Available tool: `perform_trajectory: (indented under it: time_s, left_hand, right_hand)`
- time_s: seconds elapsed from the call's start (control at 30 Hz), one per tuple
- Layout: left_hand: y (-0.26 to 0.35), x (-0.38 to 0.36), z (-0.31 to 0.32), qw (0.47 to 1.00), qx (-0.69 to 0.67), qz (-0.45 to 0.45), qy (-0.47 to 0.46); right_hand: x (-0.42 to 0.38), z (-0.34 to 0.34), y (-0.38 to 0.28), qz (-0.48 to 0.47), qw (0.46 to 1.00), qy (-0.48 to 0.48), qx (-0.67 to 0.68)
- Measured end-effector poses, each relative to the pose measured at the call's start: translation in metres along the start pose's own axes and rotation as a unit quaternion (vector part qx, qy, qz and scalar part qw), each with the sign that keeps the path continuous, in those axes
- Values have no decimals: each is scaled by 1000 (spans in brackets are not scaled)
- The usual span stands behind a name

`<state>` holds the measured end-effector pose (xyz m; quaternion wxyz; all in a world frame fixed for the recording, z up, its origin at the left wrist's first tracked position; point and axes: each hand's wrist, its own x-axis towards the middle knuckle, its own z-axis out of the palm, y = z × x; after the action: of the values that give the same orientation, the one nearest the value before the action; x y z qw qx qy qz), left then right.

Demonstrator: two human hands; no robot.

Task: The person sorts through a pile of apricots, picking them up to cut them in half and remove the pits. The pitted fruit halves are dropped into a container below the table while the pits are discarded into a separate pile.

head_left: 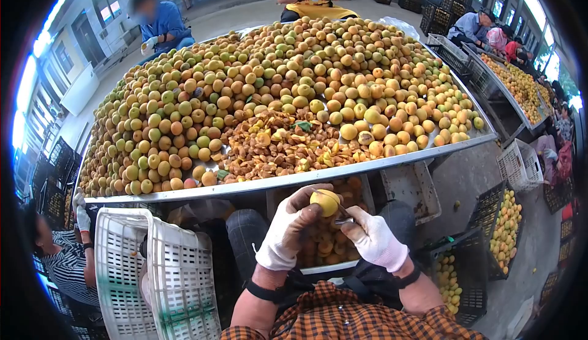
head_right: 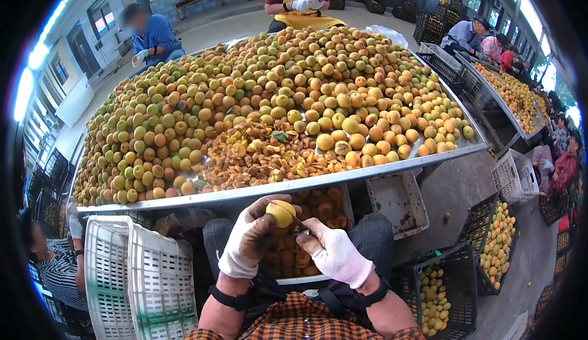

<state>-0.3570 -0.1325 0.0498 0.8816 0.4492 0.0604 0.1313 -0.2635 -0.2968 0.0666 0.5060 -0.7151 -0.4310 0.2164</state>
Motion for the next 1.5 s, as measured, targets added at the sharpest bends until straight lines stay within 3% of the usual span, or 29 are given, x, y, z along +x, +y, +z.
perform_trajectory:
  time_s: [0.07, 0.17, 0.23, 0.27, 0.33, 0.43, 0.57, 0.7, 0.8, 0.87, 1.0, 1.03, 1.1, 1.2, 1.23, 1.3, 1.37, 1.43, 1.5]
  left_hand:
    - [-12, 2, 11, 998, -56, 34, 22]
    - [-41, 6, 27, 959, -278, 31, 45]
    - [-36, 2, 22, 965, -253, 31, 55]
    - [-27, 1, 17, 983, -178, 33, 32]
    - [-12, -1, 10, 997, -70, 27, 5]
    - [2, -1, 0, 999, 13, 4, -30]
    - [4, 1, 0, 996, 90, -25, 2]
    - [-27, 0, 32, 993, -69, 86, 43]
    - [-39, 4, 38, 986, -123, 86, 70]
    - [-25, 4, 28, 994, -97, 58, -8]
    - [16, 3, 15, 987, 144, -49, -57]
    - [14, 2, 16, 987, 144, -50, -57]
    - [6, -1, 22, 993, 106, -42, -11]
    - [-36, -3, 26, 999, -24, 23, 16]
    - [-43, -4, 31, 995, -97, 22, 25]
    - [-38, -7, 25, 995, -97, 12, 28]
    - [-21, -5, 10, 997, 72, -19, -3]
    - [-2, -6, 7, 993, 108, -46, -30]
    - [-1, -5, 1, 987, 149, -58, -35]
  right_hand:
    - [1, 7, 3, -5, 999, 37, 30]
    - [-3, 32, 16, -18, 993, 98, 70]
    - [-5, 29, 12, -35, 993, 96, 59]
    - [-6, 23, 6, -35, 993, 93, 59]
    - [-6, 5, -4, 31, 999, 0, 36]
    - [-6, -10, -2, 16, 998, -58, 17]
    - [-6, -6, 14, 26, 997, -43, 67]
    - [-11, 21, 29, 27, 970, 57, 233]
    - [-12, 18, 24, 11, 975, 73, 207]
    - [-11, 10, 22, -8, 983, 68, 168]
    - [-13, -17, 23, 33, 994, -19, 105]
    - [-14, -18, 20, 48, 991, -29, 124]
    - [-15, -14, 24, 60, 987, -41, 142]
    - [-19, 9, 36, 17, 967, 30, 251]
    - [-19, 9, 36, 18, 968, 29, 250]
    - [-23, 8, 38, 0, 974, 20, 224]
    - [-21, -9, 37, 2, 983, -9, 184]
    - [-20, -25, 31, 65, 987, -111, 101]
    - [-13, -37, 23, 77, 986, -138, 50]
